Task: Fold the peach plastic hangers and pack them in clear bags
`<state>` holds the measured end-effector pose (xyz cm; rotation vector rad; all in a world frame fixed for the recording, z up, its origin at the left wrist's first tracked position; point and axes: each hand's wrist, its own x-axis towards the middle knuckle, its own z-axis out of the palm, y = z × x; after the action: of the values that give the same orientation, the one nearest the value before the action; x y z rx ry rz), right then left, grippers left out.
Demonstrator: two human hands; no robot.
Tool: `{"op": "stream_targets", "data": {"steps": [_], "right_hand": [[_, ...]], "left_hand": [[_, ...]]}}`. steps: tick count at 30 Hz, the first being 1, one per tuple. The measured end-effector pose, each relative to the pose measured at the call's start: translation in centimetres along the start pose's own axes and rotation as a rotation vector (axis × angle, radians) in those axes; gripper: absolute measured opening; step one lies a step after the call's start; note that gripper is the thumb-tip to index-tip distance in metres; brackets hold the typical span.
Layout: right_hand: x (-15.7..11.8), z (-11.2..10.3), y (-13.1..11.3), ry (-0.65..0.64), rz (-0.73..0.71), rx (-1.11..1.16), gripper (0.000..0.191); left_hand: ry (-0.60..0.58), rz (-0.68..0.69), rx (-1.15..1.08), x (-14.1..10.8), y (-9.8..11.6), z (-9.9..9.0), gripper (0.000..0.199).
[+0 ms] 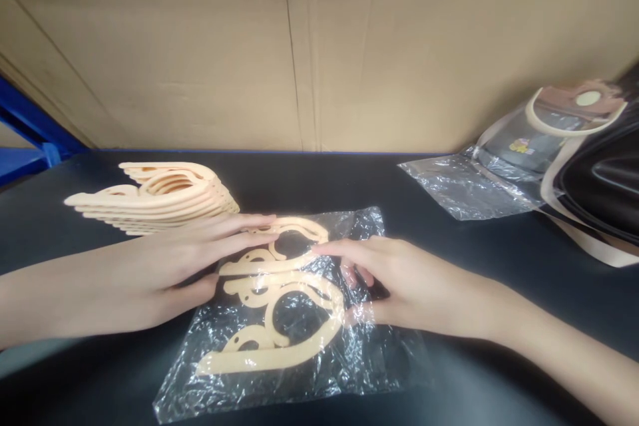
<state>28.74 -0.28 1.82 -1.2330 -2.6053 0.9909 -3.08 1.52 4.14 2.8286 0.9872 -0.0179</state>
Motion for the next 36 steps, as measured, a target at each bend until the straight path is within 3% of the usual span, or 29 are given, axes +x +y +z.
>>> {"op": "stream_targets", "data": {"steps": [15, 26, 32, 36], "right_hand": [[0.7, 1.0, -0.3, 0.103, -0.131, -0.181, 0.067], [0.6, 1.7, -0.3, 0.187, -0.152, -0.272, 0.079], [0.1, 0.9, -0.1, 0.201, -0.159, -0.267, 0.08], [-0.1, 0.1, 0.4, 0.277, -0.159, -0.318, 0.069]], "left_hand": [[-0.062, -0.04, -0.009, 0.2, 0.2, -0.2, 0.072], [-0.049, -0.028, 0.043, 0.1, 0.3, -0.2, 0.071], [0.04, 0.02, 0.066, -0.2, 0.3, -0.5, 0.072], [0.205, 0.068, 0.027, -0.6, 0.2, -2.2, 0.056]]}}
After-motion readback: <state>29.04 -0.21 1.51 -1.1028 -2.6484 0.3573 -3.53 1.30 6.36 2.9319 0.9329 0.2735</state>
